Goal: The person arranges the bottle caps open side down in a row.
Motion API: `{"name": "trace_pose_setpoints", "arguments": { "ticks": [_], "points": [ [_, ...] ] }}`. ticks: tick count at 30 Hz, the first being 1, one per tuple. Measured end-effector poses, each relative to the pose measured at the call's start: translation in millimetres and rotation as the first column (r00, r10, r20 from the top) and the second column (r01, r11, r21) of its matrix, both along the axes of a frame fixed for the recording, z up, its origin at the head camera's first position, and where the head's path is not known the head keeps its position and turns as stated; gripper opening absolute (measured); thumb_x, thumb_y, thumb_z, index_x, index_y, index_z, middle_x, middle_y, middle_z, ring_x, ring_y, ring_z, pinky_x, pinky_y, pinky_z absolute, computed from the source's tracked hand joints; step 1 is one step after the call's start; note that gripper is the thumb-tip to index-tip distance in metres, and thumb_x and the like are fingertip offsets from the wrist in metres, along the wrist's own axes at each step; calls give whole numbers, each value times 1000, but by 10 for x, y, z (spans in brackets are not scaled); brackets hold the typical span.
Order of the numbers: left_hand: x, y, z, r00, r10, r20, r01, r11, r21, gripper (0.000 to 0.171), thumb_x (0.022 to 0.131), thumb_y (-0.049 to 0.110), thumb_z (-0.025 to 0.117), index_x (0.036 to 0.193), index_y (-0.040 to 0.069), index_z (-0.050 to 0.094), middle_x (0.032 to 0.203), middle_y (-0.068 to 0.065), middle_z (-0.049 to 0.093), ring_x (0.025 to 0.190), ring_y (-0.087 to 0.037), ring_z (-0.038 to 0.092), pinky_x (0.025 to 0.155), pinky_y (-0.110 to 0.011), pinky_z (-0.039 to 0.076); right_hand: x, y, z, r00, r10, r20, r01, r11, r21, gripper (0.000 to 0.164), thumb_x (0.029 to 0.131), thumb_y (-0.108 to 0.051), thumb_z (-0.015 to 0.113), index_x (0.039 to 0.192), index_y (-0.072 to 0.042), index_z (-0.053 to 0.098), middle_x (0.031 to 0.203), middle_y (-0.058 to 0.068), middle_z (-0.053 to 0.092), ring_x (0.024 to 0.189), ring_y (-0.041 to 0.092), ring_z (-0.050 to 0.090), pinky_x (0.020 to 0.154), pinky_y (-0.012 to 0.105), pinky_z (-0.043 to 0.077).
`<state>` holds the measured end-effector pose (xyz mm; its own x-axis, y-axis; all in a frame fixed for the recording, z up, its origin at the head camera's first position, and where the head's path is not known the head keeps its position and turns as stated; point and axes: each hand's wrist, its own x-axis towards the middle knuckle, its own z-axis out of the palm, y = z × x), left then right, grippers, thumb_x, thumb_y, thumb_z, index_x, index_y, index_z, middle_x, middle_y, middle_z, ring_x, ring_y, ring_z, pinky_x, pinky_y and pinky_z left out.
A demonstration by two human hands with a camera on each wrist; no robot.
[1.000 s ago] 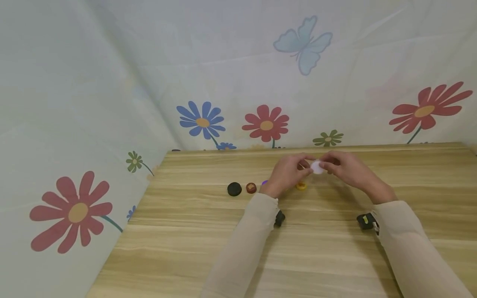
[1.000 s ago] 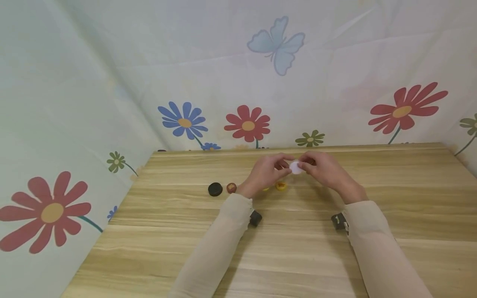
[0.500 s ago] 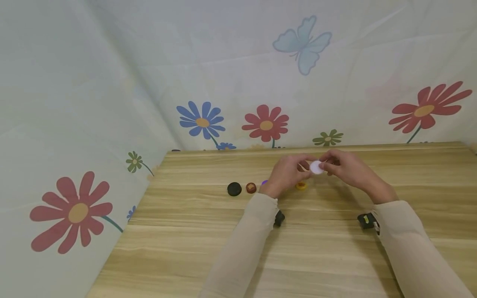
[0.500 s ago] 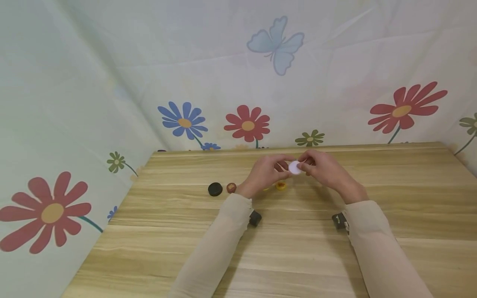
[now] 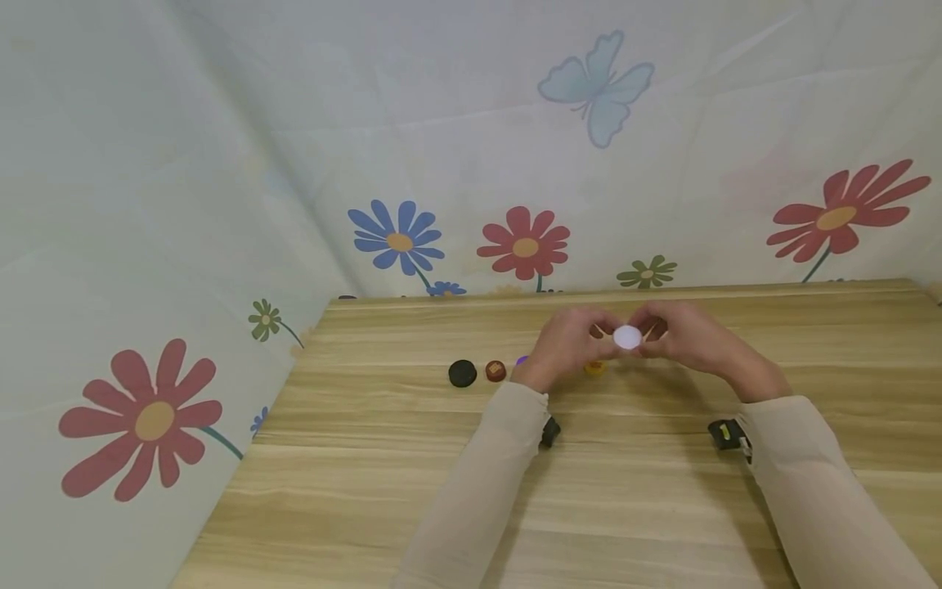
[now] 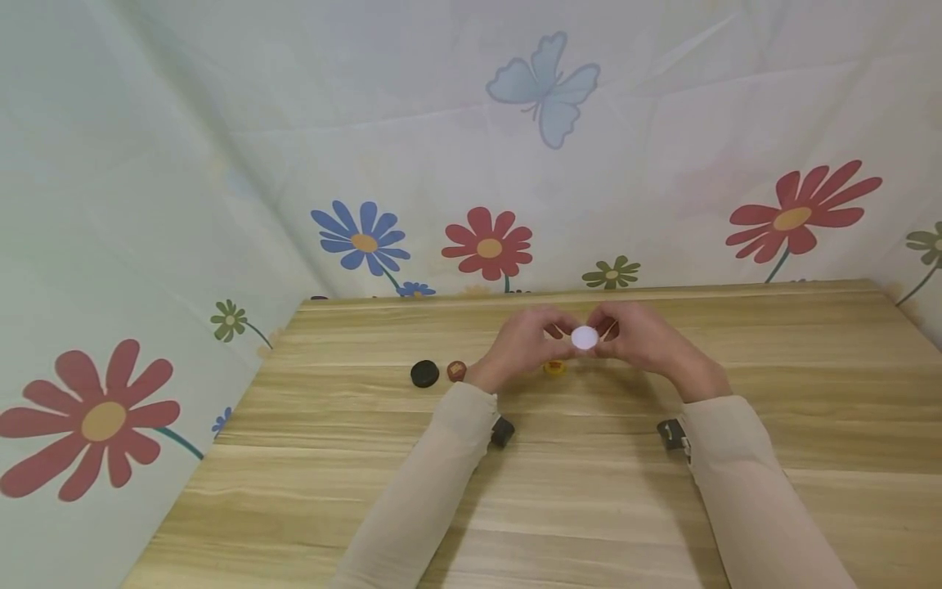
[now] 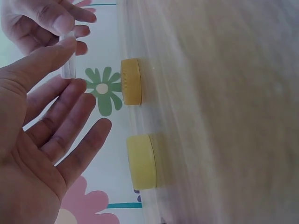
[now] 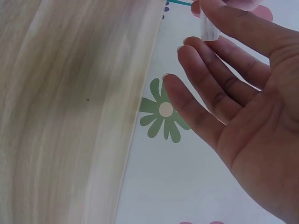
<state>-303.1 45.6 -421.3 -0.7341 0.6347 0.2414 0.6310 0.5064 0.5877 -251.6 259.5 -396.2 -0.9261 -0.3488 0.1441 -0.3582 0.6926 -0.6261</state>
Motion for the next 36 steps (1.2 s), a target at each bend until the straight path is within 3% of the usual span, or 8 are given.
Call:
{"name": "trace_pose_setpoints", "arguments": {
  "ticks": [11,18,24,36],
  "points": [
    [8,32,-26,998,-66,22,68,993,-100,31,89,19,89,118,13,79,99,5,75,89,-4,66,78,-15,48,1,4,-21,995,70,68,-71,997,16,28,83,-1,89,103,5,70,94,7,73,87,24,66,73,35,54],
    [26,51,-10,997,-72,13,73,981,-177,29,89,23,90,114,14,80,97,6,75,89,-5,64,79,-16,48,-18,-11,-85,992,78,102,-81,996,25,28,84,-5,90,103,4,70,95,7,73,90,24,67,79,39,55],
    [42,58,-24,997,-73,7,72,972,-223,27,90,26,89,113,15,81,98,8,75,89,-4,63,80,-16,47,-24,-15,-128,984,77,163,-80,997,8,30,86,-9,89,104,3,70,96,6,72,87,21,65,76,37,54],
    [69,70,-16,997,-73,-20,64,954,-292,28,91,26,87,116,15,82,104,7,77,94,-5,64,82,-17,47,-34,-36,-192,986,62,154,-73,995,68,29,84,-12,90,102,0,71,94,4,71,89,23,64,81,42,52]
  ]
}}
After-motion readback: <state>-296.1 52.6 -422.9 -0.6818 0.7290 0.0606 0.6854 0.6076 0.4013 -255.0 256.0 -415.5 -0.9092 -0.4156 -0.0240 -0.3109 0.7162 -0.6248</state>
